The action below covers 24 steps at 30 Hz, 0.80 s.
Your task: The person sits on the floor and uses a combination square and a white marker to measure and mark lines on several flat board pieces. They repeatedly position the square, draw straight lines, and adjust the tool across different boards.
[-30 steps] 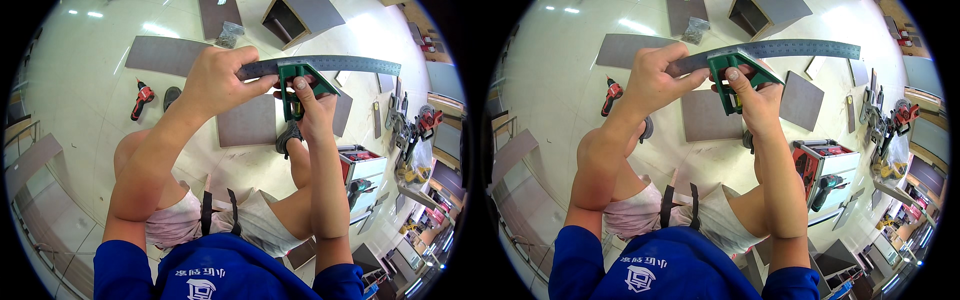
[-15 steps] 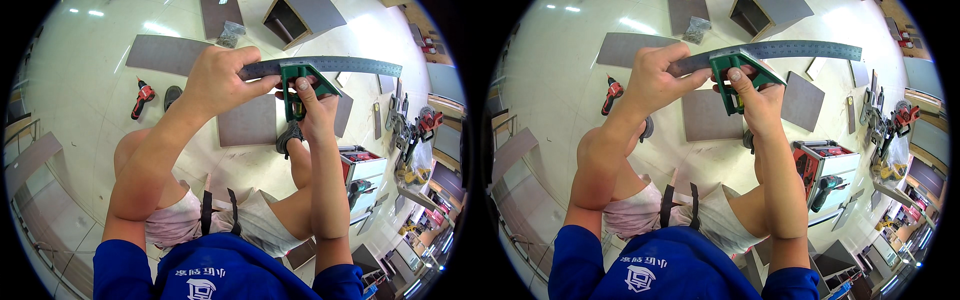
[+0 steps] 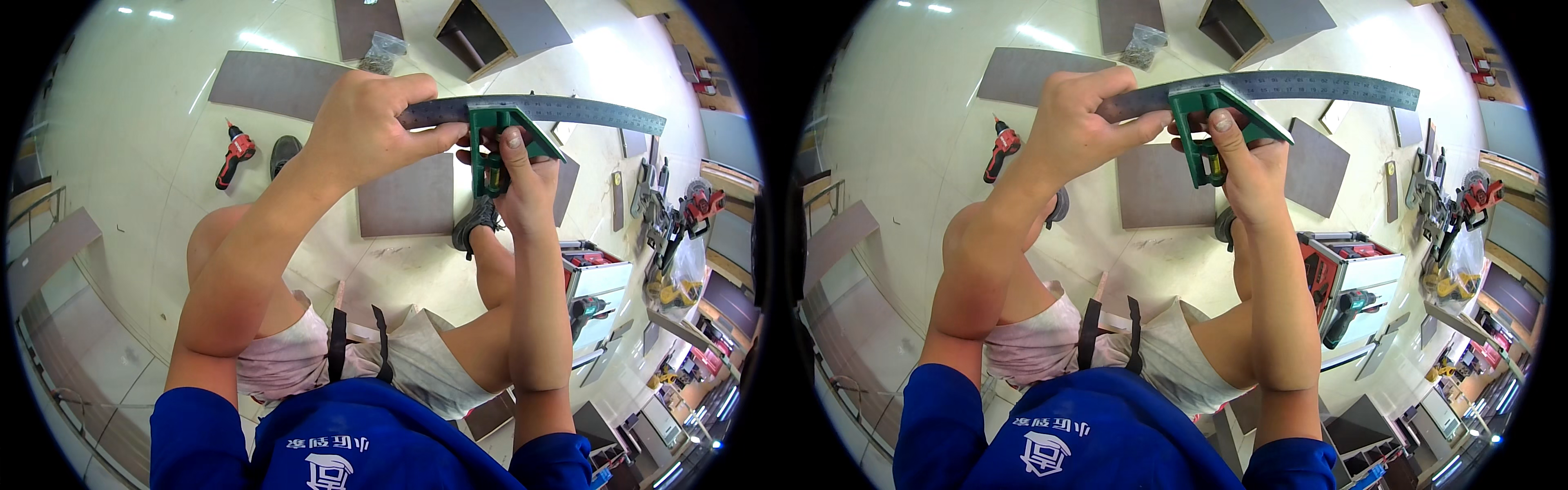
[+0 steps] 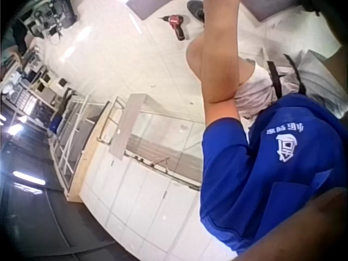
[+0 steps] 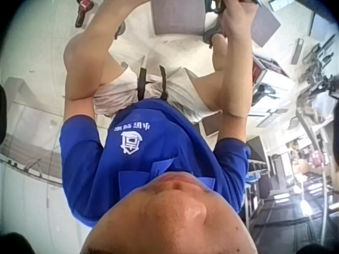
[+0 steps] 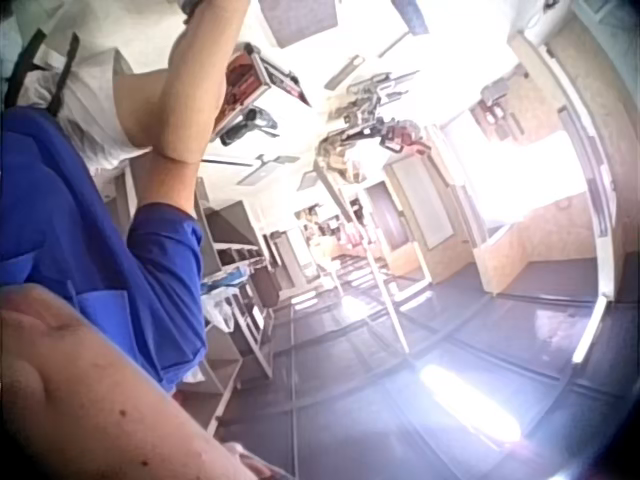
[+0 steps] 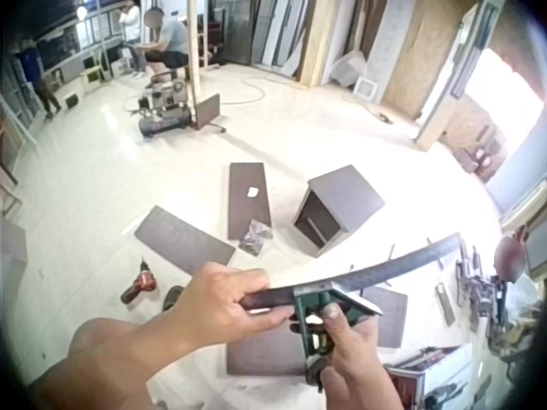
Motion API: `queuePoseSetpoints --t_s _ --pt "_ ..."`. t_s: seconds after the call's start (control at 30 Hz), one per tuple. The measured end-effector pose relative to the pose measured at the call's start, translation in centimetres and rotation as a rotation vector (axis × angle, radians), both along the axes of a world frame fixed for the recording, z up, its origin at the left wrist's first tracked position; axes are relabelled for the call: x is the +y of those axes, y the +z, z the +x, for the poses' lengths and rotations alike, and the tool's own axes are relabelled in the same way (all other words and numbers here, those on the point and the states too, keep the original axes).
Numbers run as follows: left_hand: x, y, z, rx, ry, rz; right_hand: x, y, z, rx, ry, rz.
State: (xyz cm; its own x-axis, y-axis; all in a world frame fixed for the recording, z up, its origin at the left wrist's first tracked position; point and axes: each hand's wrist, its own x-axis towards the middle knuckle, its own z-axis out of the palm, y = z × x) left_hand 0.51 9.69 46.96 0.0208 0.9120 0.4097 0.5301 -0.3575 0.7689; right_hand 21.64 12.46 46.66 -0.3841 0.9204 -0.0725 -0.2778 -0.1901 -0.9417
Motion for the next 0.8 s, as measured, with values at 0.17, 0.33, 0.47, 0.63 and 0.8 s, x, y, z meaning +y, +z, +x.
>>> queuePoseSetpoints --t_s 0.17,0.33,0.47,0.63,0.8 --pt "0.02 0.12 -0.17 0.021 -0.002 -0.004 0.01 -0.03 0.34 0.012 0.025 -0.079" --pt "0.04 -0.09 -0.17 0.021 0.007 -0.013 0.17 -0.07 -0.11 -0.064 -0.013 -0.029" --pt "0.11 -0.01 -0.17 0.033 0.005 -0.020 0.25 0.00 -0.09 -0.043 -0.011 -0.031" --pt "0.08 0.13 0.01 0.015 0.005 -0.032 0.23 -0.01 -0.04 -0.031 -0.014 -0.028" --pt "0.03 0.17 -0.07 0.015 0.004 -0.022 0.19 0.07 -0.09 -0.053 -0.015 -0.008"
